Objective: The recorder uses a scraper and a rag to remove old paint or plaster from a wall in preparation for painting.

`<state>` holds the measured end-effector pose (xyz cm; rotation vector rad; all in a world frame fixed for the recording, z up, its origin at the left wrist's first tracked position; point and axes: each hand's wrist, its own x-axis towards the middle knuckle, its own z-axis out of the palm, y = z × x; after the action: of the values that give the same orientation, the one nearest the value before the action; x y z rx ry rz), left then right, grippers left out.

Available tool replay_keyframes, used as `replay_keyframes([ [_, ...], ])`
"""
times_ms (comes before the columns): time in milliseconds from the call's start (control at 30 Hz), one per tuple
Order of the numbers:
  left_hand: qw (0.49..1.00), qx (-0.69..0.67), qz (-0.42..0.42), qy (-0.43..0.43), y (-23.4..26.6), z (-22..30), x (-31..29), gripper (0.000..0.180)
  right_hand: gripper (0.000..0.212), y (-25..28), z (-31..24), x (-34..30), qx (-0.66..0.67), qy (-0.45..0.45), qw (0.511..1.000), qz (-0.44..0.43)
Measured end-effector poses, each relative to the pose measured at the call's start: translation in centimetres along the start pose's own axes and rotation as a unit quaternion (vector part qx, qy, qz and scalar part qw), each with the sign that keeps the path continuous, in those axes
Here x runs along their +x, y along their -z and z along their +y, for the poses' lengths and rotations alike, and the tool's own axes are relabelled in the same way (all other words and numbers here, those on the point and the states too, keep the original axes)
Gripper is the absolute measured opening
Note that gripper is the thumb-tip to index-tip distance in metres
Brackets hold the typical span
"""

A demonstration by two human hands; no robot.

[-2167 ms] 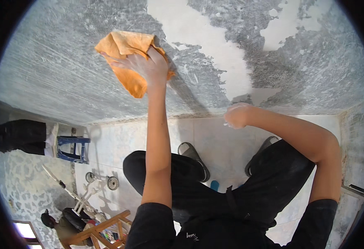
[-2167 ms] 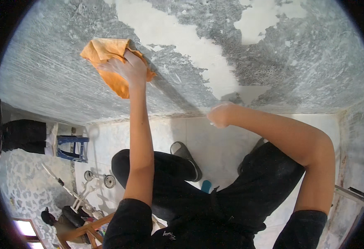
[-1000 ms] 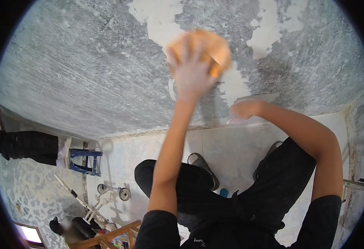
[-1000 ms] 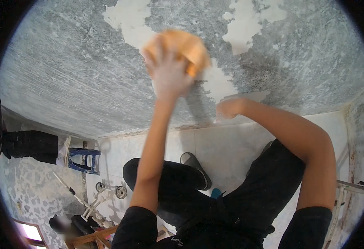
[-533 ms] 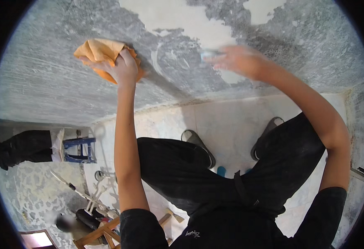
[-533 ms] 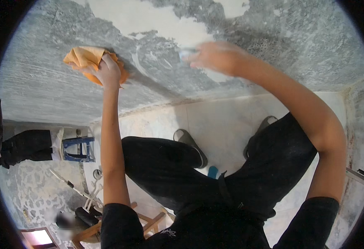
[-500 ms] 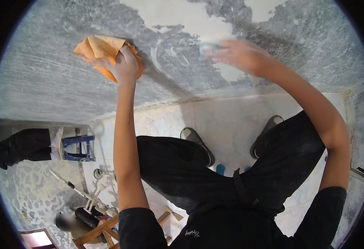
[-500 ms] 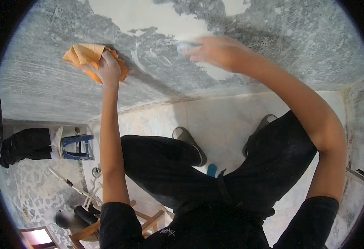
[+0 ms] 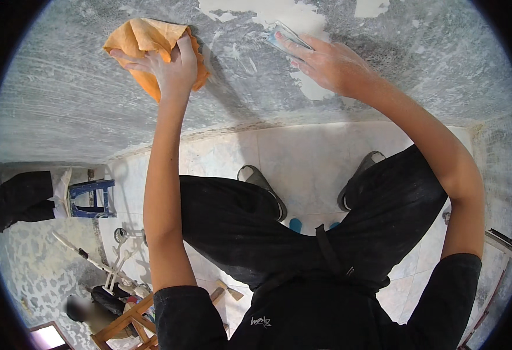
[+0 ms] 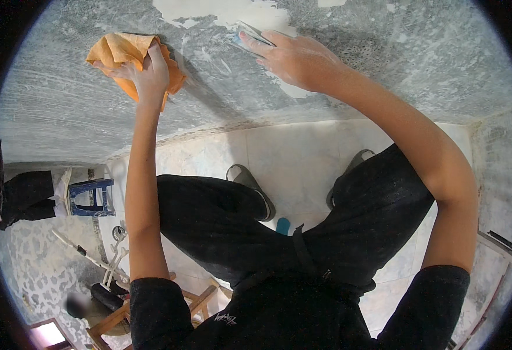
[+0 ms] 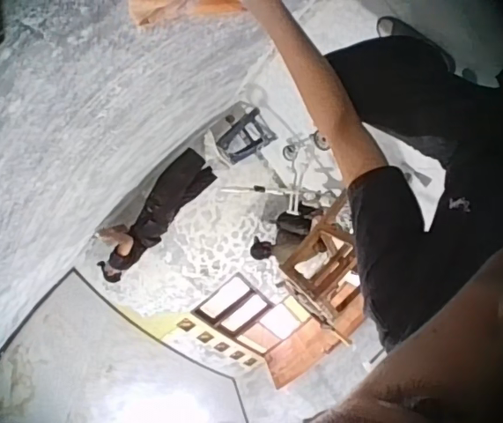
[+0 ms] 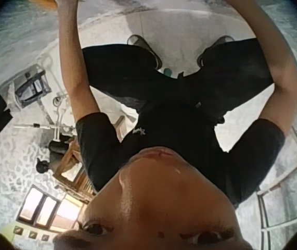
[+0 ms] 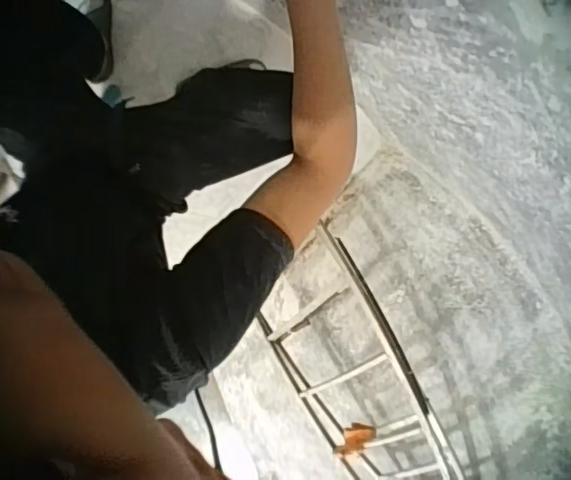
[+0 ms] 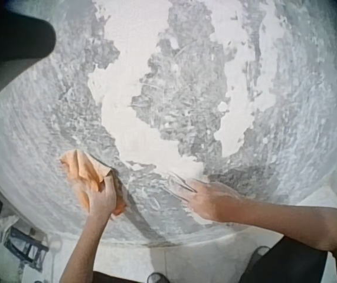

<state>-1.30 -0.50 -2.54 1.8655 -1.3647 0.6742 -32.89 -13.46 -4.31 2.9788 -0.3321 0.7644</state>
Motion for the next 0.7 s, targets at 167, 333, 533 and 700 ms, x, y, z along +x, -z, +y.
replay_keyframes([
  [167,0.997,0.016,0.056,-0.040,-0.4,1.3,-0.1,0.042,0.067,-1.7,0.3,-0.8,0.043,0.021,0.999,-0.009],
  [333,0.999,0.049,-0.021,0.004,0.1,2.2,-0.5,0.068,0.072,-0.9,-0.9,-0.7,0.022,0.023,0.998,-0.057],
  [533,0.997,0.056,-0.043,0.014,0.1,1.9,-0.4,0.059,0.072,0.6,-0.9,-0.7,0.067,-0.019,0.994,-0.082],
  [700,0.995,0.076,-0.057,0.006,0.1,1.8,-0.3,0.054,0.069,1.1,-1.3,-0.6,0.061,-0.050,0.992,-0.103],
])
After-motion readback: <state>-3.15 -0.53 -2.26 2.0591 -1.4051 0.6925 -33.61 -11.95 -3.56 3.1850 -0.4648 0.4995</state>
